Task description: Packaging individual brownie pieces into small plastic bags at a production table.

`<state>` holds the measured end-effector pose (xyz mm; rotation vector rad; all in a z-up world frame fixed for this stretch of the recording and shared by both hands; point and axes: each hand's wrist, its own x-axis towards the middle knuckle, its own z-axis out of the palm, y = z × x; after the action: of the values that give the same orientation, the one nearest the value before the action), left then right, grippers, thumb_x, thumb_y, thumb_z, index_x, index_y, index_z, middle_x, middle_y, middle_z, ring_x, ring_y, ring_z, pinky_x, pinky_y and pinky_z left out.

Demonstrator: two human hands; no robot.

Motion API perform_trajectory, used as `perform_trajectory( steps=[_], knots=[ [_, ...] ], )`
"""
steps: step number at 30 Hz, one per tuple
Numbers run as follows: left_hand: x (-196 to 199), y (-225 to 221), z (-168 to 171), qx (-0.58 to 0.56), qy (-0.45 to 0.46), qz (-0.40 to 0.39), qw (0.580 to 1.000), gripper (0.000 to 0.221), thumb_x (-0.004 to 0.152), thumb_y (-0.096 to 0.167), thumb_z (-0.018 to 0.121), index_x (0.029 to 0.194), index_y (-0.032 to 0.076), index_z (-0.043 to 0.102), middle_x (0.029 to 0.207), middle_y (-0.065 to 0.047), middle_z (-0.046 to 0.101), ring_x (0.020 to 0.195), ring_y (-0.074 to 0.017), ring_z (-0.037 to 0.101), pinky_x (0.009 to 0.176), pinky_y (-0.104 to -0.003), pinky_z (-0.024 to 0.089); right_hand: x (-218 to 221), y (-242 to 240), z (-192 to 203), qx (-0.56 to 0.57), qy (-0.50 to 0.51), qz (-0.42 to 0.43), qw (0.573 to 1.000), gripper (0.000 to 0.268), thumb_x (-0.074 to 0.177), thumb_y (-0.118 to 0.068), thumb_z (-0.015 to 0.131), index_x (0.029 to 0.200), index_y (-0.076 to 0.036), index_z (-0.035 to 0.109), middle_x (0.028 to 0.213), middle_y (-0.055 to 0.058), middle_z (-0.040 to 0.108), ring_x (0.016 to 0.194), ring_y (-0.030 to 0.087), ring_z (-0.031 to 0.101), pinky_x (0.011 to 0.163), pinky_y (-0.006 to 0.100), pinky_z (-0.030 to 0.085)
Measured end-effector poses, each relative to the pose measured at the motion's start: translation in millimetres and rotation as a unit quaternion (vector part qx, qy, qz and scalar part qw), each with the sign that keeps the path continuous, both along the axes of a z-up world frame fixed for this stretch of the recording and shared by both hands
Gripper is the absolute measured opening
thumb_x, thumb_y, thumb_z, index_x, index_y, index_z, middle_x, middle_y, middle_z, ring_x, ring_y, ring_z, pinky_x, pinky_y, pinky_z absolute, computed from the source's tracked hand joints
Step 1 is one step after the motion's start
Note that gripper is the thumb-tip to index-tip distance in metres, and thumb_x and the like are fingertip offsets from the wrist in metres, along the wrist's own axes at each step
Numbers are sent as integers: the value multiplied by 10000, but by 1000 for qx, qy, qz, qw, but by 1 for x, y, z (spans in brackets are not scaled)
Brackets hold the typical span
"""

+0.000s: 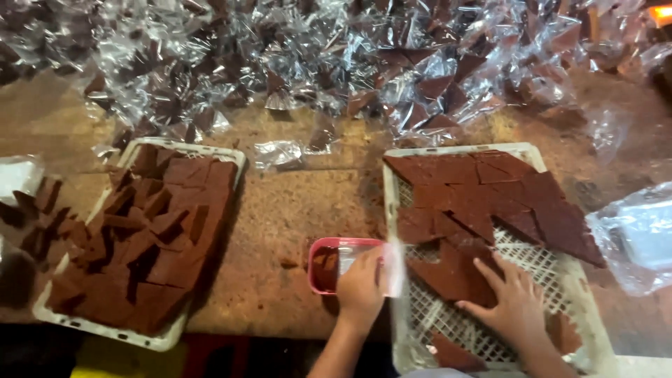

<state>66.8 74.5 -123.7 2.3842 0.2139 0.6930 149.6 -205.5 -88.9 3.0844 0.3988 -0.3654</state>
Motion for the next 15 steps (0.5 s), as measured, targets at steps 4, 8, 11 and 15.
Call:
perform_trajectory(
  steps=[4,8,11,15],
  knots=[
    [3,8,16,-56,28,-30,998,272,954,194,569,1190,110,675,1104,-123,657,1039,-325,620,826,-450,525,24,4,-10,-33,-34,54,997,1058,578,-947,544,1494,-516,238,1594,-91,256,1388,228,388,1108,523,387],
    [-20,1,44,-171,149,-94,969,227,937,252,642,993,74,512,867,-166,623,827,-381,604,750,-472,448,19,10,-3,-16,-2,44,999,1010,597,-882,574,1482,-487,289,1615,-40,209,1439,259,296,1109,577,319],
    [-24,-1,66,-173,162,-127,963,25,956,69,518,981,64,519,845,-207,660,791,-411,629,731,-484,467,-11,41,52,-7,65,14,998,736,722,-661,643,1382,-421,422,1407,-47,379,1261,172,395,975,405,393],
    [-21,-8,44,-198,112,-44,973,199,939,259,709,845,85,695,852,-112,729,791,-291,666,756,-393,483,-63,21,4,211,340,30,916,1042,738,-217,931,1524,-331,257,1484,-52,329,1278,94,580,1030,232,543]
  ],
)
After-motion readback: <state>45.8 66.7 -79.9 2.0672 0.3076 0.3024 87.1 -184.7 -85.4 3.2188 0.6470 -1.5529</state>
